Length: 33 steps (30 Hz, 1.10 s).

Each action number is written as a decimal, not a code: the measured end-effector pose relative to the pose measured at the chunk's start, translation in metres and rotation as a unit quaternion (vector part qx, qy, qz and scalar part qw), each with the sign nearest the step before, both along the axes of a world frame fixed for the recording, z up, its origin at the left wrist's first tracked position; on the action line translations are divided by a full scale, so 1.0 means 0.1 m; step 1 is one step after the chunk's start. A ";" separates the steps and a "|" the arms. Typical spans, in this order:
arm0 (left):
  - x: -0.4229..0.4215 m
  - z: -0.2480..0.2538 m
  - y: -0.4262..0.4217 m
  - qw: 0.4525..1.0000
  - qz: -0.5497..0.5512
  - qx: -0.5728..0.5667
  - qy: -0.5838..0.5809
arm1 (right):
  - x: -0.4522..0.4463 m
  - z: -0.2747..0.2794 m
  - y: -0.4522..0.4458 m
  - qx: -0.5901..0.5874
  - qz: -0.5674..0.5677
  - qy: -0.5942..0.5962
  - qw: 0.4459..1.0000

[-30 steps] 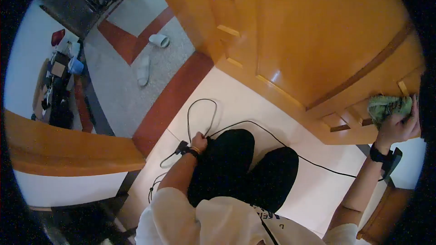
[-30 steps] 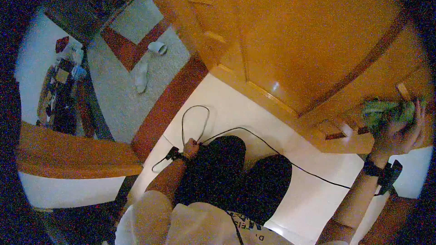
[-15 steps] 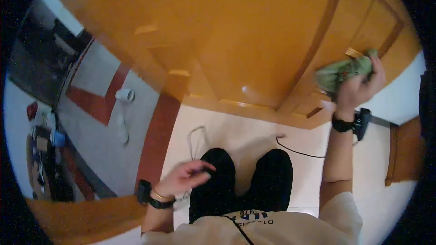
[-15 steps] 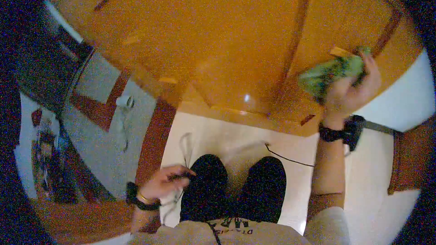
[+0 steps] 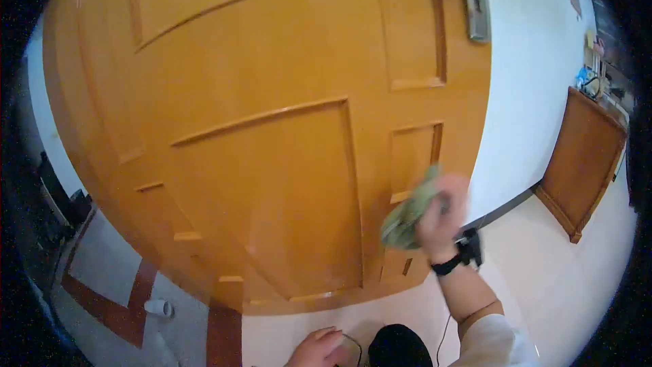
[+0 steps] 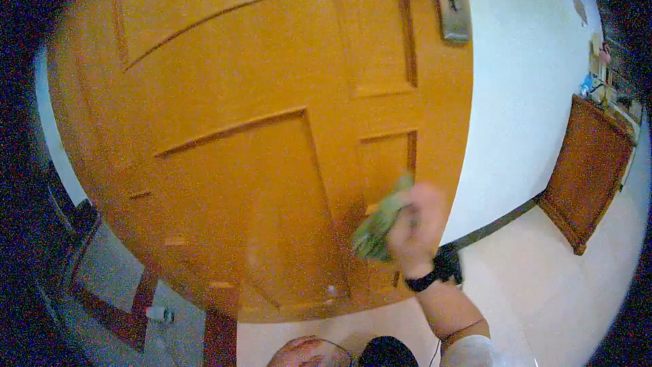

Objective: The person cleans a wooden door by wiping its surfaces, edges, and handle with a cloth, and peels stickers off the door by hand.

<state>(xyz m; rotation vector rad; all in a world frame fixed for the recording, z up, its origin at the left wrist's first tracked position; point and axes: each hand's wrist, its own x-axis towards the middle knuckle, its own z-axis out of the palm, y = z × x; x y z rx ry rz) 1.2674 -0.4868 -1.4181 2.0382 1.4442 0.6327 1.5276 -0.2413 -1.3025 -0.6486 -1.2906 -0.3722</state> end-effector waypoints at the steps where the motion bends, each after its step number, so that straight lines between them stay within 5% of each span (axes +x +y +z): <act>1: -0.05 0.12 0.05 0.999 0.007 0.038 -0.003 | 0.24 0.31 0.09 0.022 -0.022 0.080 0.996; 3: -0.10 0.33 0.11 0.994 0.022 0.106 -0.008 | 0.54 1.23 0.12 0.077 -0.056 0.207 0.974; 6: 0.02 0.89 0.33 0.958 0.061 0.267 0.083 | 0.81 1.88 0.76 0.070 -0.052 0.151 0.985; 8: -0.10 1.07 0.49 0.939 0.049 0.333 0.070 | 0.49 1.88 0.85 0.024 -0.200 0.087 0.976; 10: -0.02 1.44 0.60 0.914 0.089 0.350 0.184 | 0.26 1.76 0.65 -0.001 -0.264 0.071 0.962; 15: -0.02 2.19 1.07 0.845 0.166 0.447 0.241 | 0.26 0.75 0.54 -0.075 -0.198 0.059 0.976; 18: -0.16 2.55 1.35 0.801 0.198 0.490 0.279 | 0.37 0.00 0.54 -0.082 -0.252 0.025 0.964; 21: -0.36 2.63 1.55 0.787 0.204 0.499 0.300 | 0.57 -0.29 0.61 -0.052 -0.155 0.036 0.986; 30: -0.62 2.46 1.47 0.804 0.240 0.454 0.300 | -0.29 1.69 0.58 0.104 0.002 0.026 0.994; 33: -0.94 2.30 1.21 0.792 0.305 0.441 0.293 | -1.05 2.00 0.54 0.091 -0.156 -0.002 0.984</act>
